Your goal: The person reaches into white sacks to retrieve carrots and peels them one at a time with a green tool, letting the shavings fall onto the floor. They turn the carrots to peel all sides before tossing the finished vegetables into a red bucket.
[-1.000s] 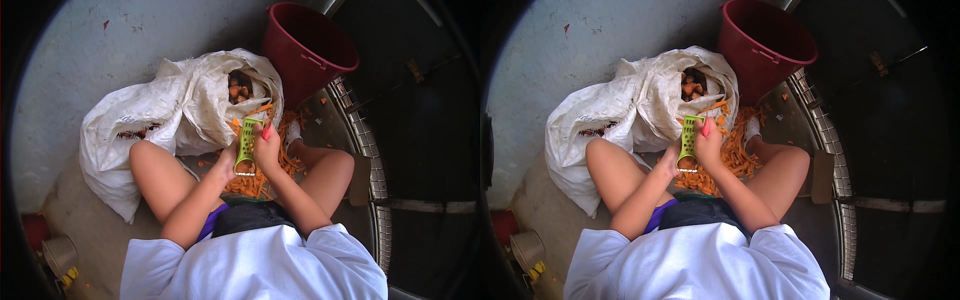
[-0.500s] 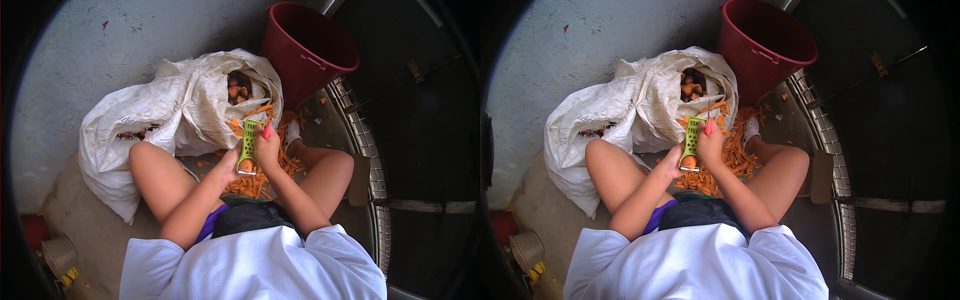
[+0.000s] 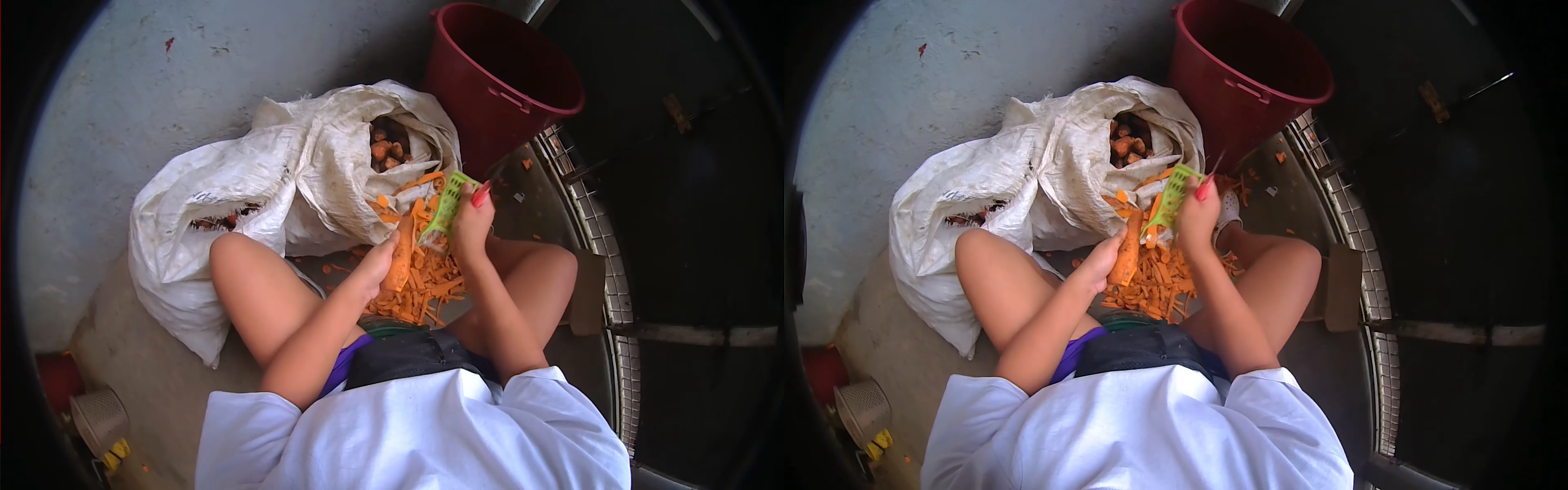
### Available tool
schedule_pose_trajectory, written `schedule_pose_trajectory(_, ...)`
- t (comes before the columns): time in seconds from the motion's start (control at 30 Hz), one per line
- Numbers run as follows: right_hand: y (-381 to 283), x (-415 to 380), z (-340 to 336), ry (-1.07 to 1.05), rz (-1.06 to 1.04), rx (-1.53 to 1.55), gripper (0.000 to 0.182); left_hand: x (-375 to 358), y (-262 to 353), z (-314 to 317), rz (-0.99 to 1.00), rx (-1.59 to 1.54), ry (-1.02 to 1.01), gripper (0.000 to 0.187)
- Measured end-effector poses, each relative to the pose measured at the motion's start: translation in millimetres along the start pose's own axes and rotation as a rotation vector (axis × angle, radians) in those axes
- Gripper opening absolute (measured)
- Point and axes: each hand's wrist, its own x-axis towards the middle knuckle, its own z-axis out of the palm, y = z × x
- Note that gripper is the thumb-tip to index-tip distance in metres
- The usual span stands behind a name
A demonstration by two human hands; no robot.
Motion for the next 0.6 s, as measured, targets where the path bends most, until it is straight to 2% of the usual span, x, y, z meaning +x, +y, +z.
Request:
schedule_pose_trajectory(0.1,11,-22,3,-0.114,-0.221,-0.343,0.019,-3,7,-4,0.076,0.069,-0.080,0.043)
schedule_pose_trajectory(0.2,18,-16,-5,-0.101,-0.180,-0.356,0.021,-12,12,-1,0.100,0.051,-0.002,0.046)
schedule_pose_trajectory(0.23,20,-10,-10,-0.097,-0.226,-0.447,0.020,-1,9,-14,0.120,0.064,-0.039,0.046)
schedule_pose_trajectory(0.33,12,-2,-17,-0.020,-0.103,-0.256,0.020,4,9,-21,0.114,0.027,-0.097,0.042)
schedule_pose_trajectory(0.37,9,-1,-17,-0.001,-0.134,-0.312,0.019,5,8,-22,0.075,-0.017,-0.143,0.041)
schedule_pose_trajectory(0.43,3,-7,-11,-0.041,-0.086,-0.164,0.018,5,7,-21,-0.003,-0.103,-0.234,0.039)
schedule_pose_trajectory(0.5,-11,-20,1,-0.107,0.033,-0.009,0.017,2,5,-12,0.022,-0.180,-0.188,0.037)
schedule_pose_trajectory(0.6,-5,-37,11,-0.199,-0.014,-0.066,0.017,1,3,-2,0.033,-0.296,-0.234,0.034)
